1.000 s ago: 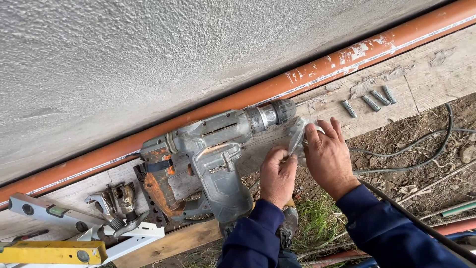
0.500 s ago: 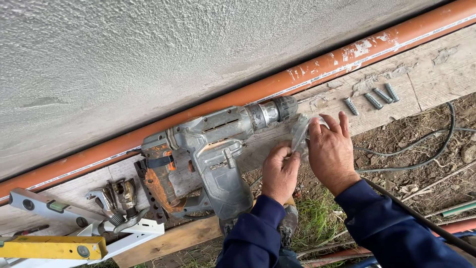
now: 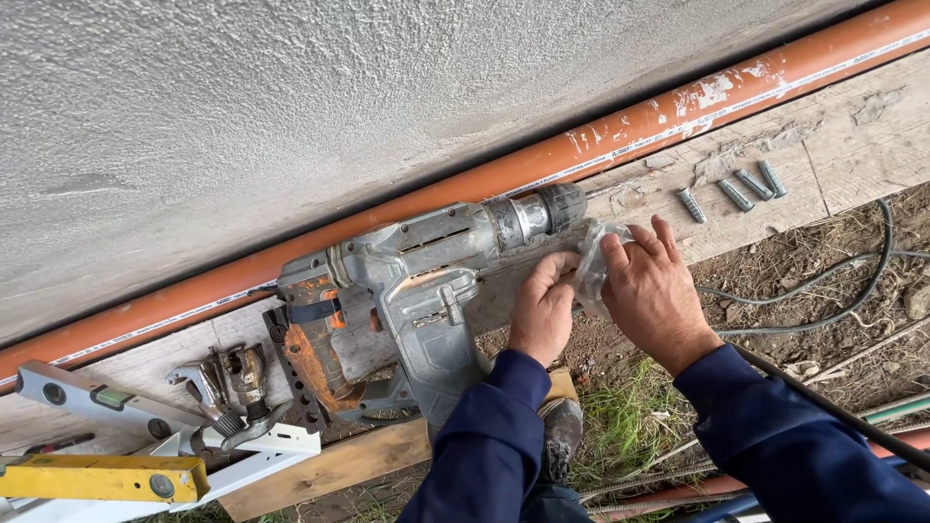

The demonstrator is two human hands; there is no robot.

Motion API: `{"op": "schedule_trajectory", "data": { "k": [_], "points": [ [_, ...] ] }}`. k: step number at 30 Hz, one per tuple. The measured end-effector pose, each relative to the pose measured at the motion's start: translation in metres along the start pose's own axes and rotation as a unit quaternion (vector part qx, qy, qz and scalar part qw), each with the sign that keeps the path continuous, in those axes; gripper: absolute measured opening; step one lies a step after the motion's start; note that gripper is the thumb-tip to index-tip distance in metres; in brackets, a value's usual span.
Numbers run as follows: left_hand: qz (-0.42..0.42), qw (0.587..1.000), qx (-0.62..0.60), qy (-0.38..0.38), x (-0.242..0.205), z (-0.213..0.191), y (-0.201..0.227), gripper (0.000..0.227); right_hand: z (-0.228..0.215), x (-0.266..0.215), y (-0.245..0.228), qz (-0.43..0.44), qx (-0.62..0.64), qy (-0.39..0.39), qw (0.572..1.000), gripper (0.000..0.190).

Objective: The person takes wall anchors out of a plastic bag, rummages through a green crate of tools and hardware, then works on an air conditioner outdoor unit lying on the ground, unfastening and removing its side cover panel by hand and adjusting the unit's base and feet.

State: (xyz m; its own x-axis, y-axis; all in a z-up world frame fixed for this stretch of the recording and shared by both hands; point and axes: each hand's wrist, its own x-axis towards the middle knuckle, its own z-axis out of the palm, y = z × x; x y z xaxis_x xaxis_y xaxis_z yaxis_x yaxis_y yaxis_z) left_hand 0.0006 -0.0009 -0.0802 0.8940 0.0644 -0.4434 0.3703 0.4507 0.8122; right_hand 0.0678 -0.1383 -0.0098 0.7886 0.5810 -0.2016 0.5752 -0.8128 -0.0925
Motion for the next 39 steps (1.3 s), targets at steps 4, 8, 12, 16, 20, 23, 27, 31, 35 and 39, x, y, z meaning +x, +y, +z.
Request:
{"op": "schedule_trajectory", "data": {
  "k": [4, 8, 12, 16, 20, 23, 27, 31, 35, 39],
  "points": [
    [0.0, 1.0, 0.015, -0.011, 0.008, 0.009, 0.005, 0.046, 0.005, 0.001, -0.009, 0.003, -0.044, 0.029, 0.999, 0.057],
    [-0.041, 0.994, 0.1, -0.009, 0.012, 0.016, 0.028, 0.051, 0.008, -0.004, -0.003, 0.024, -0.003, 0.032, 0.999, 0.063],
    [-0.068, 0.979, 0.19, 0.001, 0.017, 0.015, 0.035, 0.04, -0.011, -0.005, 0.001, 0.03, 0.106, 0.049, 0.993, 0.056],
    [-0.073, 0.992, 0.105, 0.0, 0.012, 0.005, 0.019, 0.024, -0.038, -0.011, -0.005, 0.049, 0.229, 0.09, 0.968, 0.037],
    [-0.071, 0.995, 0.072, 0.015, 0.012, -0.002, 0.004, 0.018, -0.05, -0.014, -0.008, 0.029, 0.256, 0.137, 0.957, 0.036],
    [-0.025, 0.991, 0.118, 0.059, 0.008, -0.001, 0.008, 0.018, -0.06, -0.016, -0.012, 0.034, 0.252, 0.138, 0.957, 0.026],
    [0.007, 0.984, 0.154, 0.089, 0.003, 0.004, 0.014, 0.019, -0.06, -0.018, -0.01, 0.114, 0.288, 0.137, 0.941, 0.02],
    [0.01, 0.972, 0.207, 0.11, 0.002, 0.009, 0.026, 0.016, -0.043, -0.022, -0.004, 0.135, 0.355, 0.141, 0.914, 0.02],
    [-0.012, 0.957, 0.262, 0.121, -0.005, 0.016, 0.049, 0.014, -0.032, -0.017, 0.001, 0.133, 0.354, 0.12, 0.918, 0.019],
    [0.017, 0.983, 0.17, 0.069, 0.002, 0.004, 0.008, 0.011, -0.015, -0.01, -0.001, 0.072, 0.303, 0.111, 0.944, 0.03]
  ]
}}
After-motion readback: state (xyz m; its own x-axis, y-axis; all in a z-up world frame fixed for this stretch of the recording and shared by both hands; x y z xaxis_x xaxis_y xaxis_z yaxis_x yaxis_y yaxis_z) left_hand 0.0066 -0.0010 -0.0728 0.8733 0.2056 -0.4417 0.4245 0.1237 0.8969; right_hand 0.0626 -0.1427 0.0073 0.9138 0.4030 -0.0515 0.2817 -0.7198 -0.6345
